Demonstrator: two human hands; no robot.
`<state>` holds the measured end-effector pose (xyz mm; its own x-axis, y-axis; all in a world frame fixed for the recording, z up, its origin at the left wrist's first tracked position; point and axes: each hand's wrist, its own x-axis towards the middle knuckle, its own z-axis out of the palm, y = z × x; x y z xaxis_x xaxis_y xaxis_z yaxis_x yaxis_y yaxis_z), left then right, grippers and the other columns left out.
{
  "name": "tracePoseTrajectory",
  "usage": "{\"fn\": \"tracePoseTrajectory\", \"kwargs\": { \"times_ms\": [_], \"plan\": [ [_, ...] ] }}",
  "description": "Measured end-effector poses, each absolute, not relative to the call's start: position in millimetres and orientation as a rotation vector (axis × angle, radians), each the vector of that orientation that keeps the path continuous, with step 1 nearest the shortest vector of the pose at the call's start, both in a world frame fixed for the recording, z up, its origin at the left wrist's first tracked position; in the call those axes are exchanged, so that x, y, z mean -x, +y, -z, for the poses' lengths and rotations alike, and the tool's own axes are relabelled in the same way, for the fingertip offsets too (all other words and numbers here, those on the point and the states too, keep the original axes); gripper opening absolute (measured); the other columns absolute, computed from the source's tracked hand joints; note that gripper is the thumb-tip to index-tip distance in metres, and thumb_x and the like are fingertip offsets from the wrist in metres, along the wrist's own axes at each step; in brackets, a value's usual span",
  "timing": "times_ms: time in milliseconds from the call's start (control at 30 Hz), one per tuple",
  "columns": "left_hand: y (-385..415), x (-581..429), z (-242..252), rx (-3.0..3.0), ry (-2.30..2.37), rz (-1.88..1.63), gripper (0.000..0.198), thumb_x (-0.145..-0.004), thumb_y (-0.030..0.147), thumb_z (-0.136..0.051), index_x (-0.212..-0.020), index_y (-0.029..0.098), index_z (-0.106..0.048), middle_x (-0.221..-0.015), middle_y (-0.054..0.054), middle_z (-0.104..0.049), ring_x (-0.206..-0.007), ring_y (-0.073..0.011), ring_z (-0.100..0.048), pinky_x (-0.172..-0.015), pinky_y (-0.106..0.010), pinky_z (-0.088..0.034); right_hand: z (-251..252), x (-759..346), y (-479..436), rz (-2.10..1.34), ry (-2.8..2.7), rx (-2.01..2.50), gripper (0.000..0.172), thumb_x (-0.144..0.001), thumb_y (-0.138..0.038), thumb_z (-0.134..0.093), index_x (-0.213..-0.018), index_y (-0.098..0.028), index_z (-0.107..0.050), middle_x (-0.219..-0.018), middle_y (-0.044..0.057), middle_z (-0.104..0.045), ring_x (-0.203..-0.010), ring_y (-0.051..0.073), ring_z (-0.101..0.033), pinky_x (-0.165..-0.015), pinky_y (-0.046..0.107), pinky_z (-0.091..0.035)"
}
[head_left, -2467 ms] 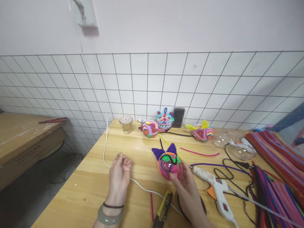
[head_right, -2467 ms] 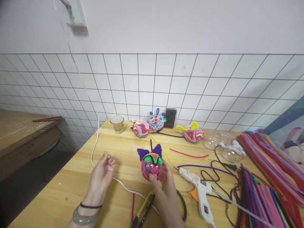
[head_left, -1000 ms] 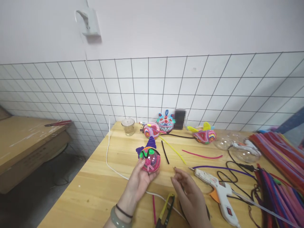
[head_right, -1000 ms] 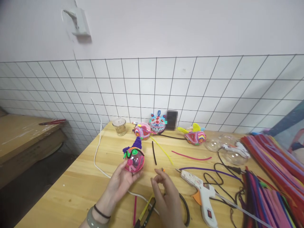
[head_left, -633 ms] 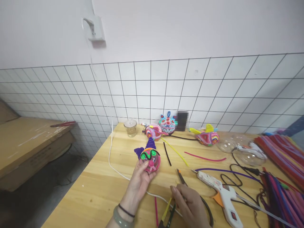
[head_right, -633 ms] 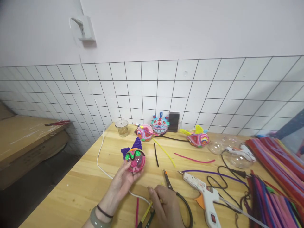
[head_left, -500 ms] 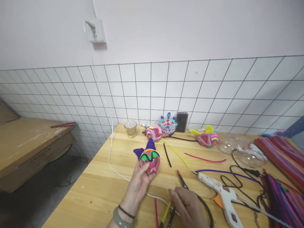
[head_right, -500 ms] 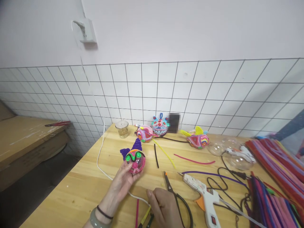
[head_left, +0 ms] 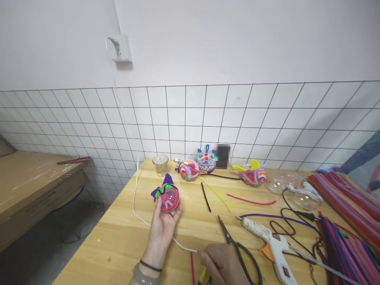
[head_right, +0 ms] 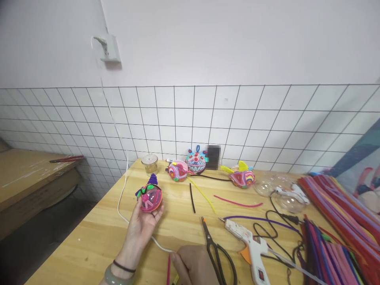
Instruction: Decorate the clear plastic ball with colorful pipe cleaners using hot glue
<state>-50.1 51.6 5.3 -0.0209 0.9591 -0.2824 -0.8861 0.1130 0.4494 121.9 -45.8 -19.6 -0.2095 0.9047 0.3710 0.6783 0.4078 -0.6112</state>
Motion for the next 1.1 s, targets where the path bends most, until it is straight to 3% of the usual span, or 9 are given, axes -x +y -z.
{"fn": "tracePoseTrajectory", "kwargs": {
  "times_ms": [233, 300, 400, 467, 533, 633, 833, 967, 1100],
  "plan": [
    [49.7, 49.0, -8.6, -0.126, 0.596, -1.466, 0.016, -0.088, 0.017, -0.053, -0.101, 0.02, -0.062, -0.098, -0.008, -0.073, -0.085, -0.0228, -0.07, -0.073, -0.038, -0.055, 17.5, -118.5, -41.7, -0.456, -2.094, 1.26, 0.031, -0.097, -0.031, -0.036, -0.085, -0.021, -0.062, -0.072, 0.001, -0.069, -0.065, 0.014, -0.064, -0.06, 0.02, -0.042],
    [49.9, 49.5, -9.0, -0.112, 0.597, -1.464, 0.016, -0.088, 0.016, -0.053, -0.1, 0.02, -0.063, -0.098, -0.008, -0.073, -0.085, -0.023, -0.07, -0.074, -0.038, -0.055, 22.2, -117.8, -39.8, -0.464, -2.042, 1.298, 0.026, -0.096, -0.032, -0.039, -0.1, -0.02, -0.062, -0.066, 0.0, -0.067, -0.059, 0.015, -0.063, -0.057, 0.021, -0.042],
    [51.5, 52.7, -7.9, -0.1, 0.575, -1.46, 0.018, -0.088, 0.019, -0.052, -0.103, 0.018, -0.063, -0.101, -0.011, -0.072, -0.088, -0.0248, -0.07, -0.075, -0.039, -0.055, 27.0, -118.2, -36.4, -0.456, -1.958, 1.467, 0.038, -0.093, -0.033, -0.043, -0.123, -0.013, -0.054, -0.052, -0.004, -0.059, -0.047, 0.015, -0.057, -0.048, 0.022, -0.038],
    [53.2, 56.4, -7.2, -0.092, 0.536, -1.456, 0.022, -0.089, 0.025, -0.05, -0.106, 0.017, -0.062, -0.103, -0.014, -0.071, -0.09, -0.0268, -0.069, -0.076, -0.04, -0.055, 24.6, -118.9, -34.9, -0.492, -1.953, 1.541, 0.033, -0.092, -0.032, -0.044, -0.115, -0.014, -0.06, -0.05, -0.004, -0.057, -0.046, 0.015, -0.055, -0.047, 0.022, -0.036],
    [54.7, 60.7, -7.5, -0.074, 0.5, -1.456, 0.027, -0.089, 0.031, -0.049, -0.107, 0.015, -0.062, -0.103, -0.016, -0.07, -0.091, -0.0285, -0.068, -0.075, -0.04, -0.055, 18.4, -119.2, -35.1, -0.511, -1.987, 1.553, 0.026, -0.091, -0.03, -0.044, -0.087, -0.019, -0.067, -0.053, -0.003, -0.059, -0.05, 0.014, -0.056, -0.049, 0.022, -0.034],
    [56.0, 67.8, -9.8, -0.031, 0.461, -1.491, 0.036, -0.087, 0.038, -0.05, -0.11, 0.012, -0.061, -0.103, -0.018, -0.069, -0.093, -0.0291, -0.066, -0.074, -0.039, -0.056, 8.8, -116.9, -39.1, -0.505, -2.03, 1.536, 0.033, -0.089, -0.028, -0.046, -0.058, -0.02, -0.055, -0.053, -0.003, -0.056, -0.05, 0.012, -0.051, -0.049, 0.022, -0.029],
    [58.9, 84.0, -13.0, 0.019, 0.399, -1.584, 0.045, -0.085, 0.043, -0.051, -0.116, 0.011, -0.058, -0.1, -0.018, -0.068, -0.092, -0.0261, -0.065, -0.071, -0.036, -0.056, 5.0, -114.8, -43.0, -0.565, -2.008, 1.443, 0.03, -0.079, -0.017, -0.049, -0.052, -0.02, -0.037, -0.05, -0.006, -0.04, -0.046, 0.009, -0.035, -0.046, 0.024, -0.02],
    [62.0, 95.0, -14.1, 0.06, 0.372, -1.634, 0.049, -0.086, 0.046, -0.047, -0.117, 0.01, -0.056, -0.104, -0.021, -0.067, -0.077, -0.0211, -0.065, -0.06, -0.03, -0.055, 3.7, -138.5, -28.9, -0.56, -1.594, 1.453, 0.036, -0.081, -0.031, -0.051, -0.05, -0.022, -0.035, -0.049, -0.005, -0.038, -0.048, 0.012, -0.038, -0.047, 0.025, -0.027],
    [62.0, 99.6, -17.1, 0.075, 0.362, -1.619, 0.052, -0.086, 0.05, -0.043, -0.113, 0.008, -0.057, -0.1, -0.022, -0.066, -0.05, -0.0089, -0.05, -0.043, -0.021, -0.044, -9.7, -175.1, -18.6, -0.507, -1.325, 1.457, 0.038, -0.089, -0.039, -0.041, -0.055, -0.022, -0.043, -0.054, -0.002, -0.046, -0.055, 0.015, -0.047, -0.054, 0.027, -0.038]
  ]
}}
